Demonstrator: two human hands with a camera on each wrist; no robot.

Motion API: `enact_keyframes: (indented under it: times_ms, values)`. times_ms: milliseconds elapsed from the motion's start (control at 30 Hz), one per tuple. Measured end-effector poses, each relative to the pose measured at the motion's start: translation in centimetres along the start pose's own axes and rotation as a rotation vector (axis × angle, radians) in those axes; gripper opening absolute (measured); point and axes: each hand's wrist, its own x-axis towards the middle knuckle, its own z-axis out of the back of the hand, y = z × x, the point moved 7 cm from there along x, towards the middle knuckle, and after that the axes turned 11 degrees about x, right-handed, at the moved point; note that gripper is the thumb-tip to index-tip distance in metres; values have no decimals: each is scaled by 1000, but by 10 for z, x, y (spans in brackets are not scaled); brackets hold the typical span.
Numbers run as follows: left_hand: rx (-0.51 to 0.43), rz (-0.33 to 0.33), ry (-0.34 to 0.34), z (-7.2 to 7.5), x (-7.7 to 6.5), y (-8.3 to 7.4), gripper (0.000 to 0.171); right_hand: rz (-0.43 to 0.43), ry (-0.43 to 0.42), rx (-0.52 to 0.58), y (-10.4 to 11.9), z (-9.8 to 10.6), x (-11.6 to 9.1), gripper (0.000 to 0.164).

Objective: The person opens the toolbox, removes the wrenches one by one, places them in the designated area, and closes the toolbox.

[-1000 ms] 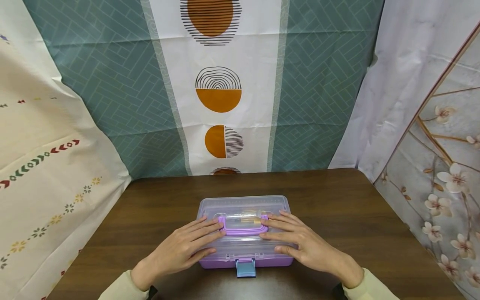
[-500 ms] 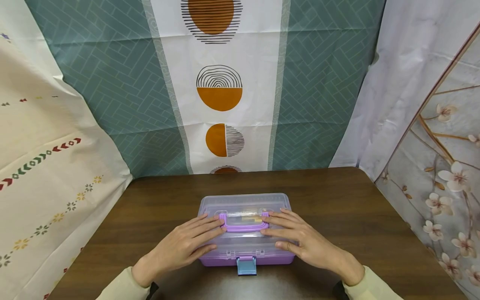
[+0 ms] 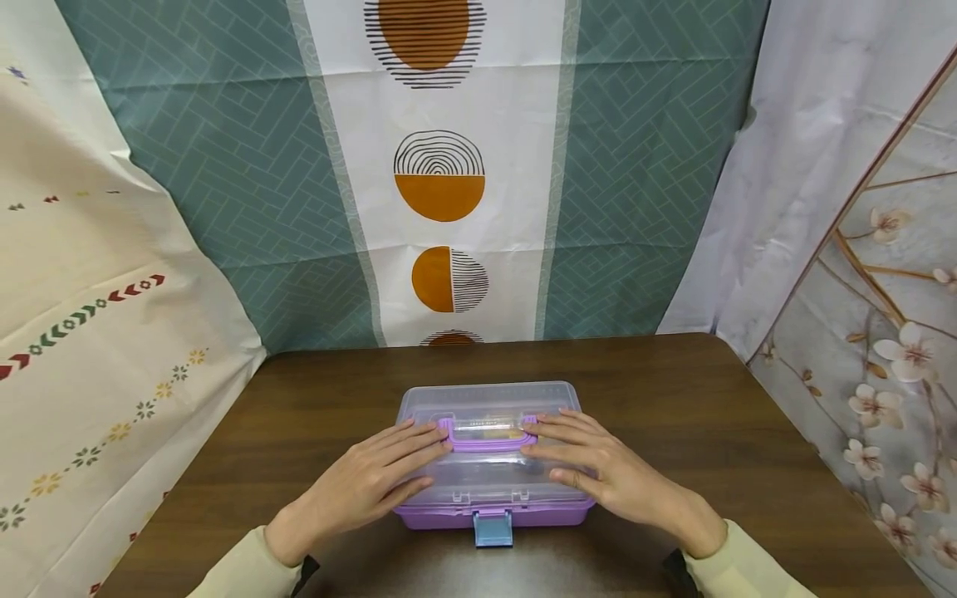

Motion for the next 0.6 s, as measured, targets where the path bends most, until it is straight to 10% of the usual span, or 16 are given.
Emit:
enact_keyframes:
  times_ms: [600]
  values:
    - [23,64,-12,4,9,8,44,-32,-30,92,-7,10,12,57]
